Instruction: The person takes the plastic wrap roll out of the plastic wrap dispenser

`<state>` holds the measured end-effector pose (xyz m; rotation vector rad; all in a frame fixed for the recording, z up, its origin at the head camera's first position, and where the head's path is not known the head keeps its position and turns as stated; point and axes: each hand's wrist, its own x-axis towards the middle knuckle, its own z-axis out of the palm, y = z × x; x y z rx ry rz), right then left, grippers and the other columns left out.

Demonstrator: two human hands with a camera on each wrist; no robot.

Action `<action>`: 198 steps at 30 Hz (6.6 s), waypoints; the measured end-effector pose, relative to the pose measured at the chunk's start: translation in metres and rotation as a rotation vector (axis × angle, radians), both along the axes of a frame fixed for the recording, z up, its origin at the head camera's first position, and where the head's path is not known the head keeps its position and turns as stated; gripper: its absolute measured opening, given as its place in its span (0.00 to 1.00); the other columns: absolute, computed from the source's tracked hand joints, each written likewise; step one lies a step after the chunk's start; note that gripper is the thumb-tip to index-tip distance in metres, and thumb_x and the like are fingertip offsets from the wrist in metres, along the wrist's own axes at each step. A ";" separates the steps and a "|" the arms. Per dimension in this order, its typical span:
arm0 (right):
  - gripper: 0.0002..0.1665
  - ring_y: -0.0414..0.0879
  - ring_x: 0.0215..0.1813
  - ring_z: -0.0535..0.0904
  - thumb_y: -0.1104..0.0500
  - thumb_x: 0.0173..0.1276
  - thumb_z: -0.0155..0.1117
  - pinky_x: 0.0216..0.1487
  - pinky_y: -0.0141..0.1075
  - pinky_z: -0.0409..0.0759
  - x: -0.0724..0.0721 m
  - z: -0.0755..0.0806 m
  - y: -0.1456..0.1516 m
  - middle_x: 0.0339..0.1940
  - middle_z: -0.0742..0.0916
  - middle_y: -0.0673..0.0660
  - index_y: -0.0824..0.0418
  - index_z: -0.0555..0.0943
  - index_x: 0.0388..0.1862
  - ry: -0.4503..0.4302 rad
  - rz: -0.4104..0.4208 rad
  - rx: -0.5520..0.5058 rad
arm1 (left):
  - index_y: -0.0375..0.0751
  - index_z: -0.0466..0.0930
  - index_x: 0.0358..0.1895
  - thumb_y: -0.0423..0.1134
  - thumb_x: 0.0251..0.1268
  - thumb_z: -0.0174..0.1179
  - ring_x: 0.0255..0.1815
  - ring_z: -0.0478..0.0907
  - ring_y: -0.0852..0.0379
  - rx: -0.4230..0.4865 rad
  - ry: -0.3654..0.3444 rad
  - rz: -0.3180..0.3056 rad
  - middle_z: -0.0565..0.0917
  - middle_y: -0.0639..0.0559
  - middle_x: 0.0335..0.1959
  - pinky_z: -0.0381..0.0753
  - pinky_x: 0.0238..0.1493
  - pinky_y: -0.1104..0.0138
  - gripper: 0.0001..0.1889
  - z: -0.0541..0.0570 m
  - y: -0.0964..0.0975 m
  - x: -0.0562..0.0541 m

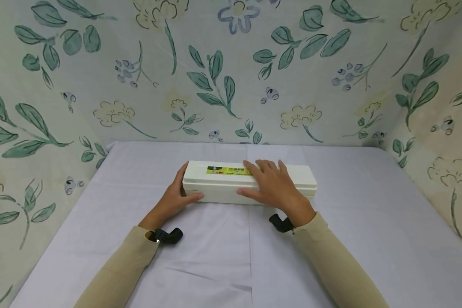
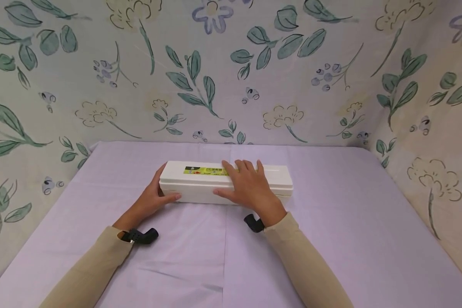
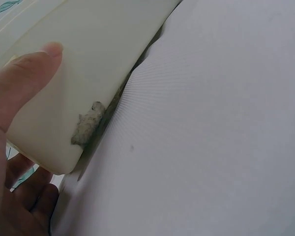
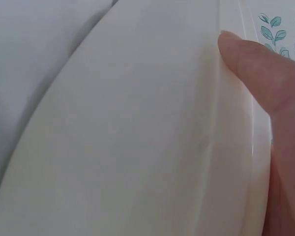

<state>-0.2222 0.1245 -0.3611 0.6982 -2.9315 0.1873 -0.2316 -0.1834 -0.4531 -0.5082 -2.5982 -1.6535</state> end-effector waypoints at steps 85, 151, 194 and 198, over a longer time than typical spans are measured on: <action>0.50 0.58 0.65 0.65 0.23 0.58 0.55 0.67 0.64 0.55 0.001 0.005 0.005 0.64 0.73 0.61 0.45 0.63 0.75 0.118 0.009 -0.045 | 0.49 0.36 0.78 0.40 0.59 0.68 0.74 0.54 0.44 -0.021 0.007 -0.035 0.53 0.44 0.76 0.52 0.71 0.45 0.53 0.035 0.009 0.021; 0.50 0.62 0.64 0.65 0.27 0.56 0.62 0.64 0.63 0.56 0.005 0.020 0.066 0.63 0.73 0.64 0.48 0.65 0.74 0.179 -0.074 -0.101 | 0.63 0.40 0.77 0.53 0.60 0.66 0.75 0.53 0.43 -0.036 -0.017 0.009 0.55 0.49 0.76 0.50 0.70 0.42 0.49 0.004 -0.002 0.001; 0.52 0.70 0.61 0.62 0.28 0.58 0.63 0.57 0.69 0.55 0.016 0.022 0.132 0.63 0.70 0.70 0.53 0.64 0.74 0.163 -0.248 -0.167 | 0.60 0.41 0.78 0.50 0.59 0.68 0.76 0.52 0.47 -0.009 -0.050 -0.005 0.55 0.53 0.76 0.50 0.71 0.44 0.50 0.003 -0.003 0.001; 0.52 0.71 0.61 0.62 0.29 0.57 0.64 0.56 0.69 0.55 0.015 0.023 0.134 0.63 0.70 0.71 0.53 0.64 0.74 0.170 -0.257 -0.176 | 0.63 0.41 0.77 0.49 0.59 0.67 0.75 0.54 0.46 -0.013 -0.034 -0.011 0.56 0.53 0.76 0.50 0.71 0.43 0.49 0.001 -0.004 0.000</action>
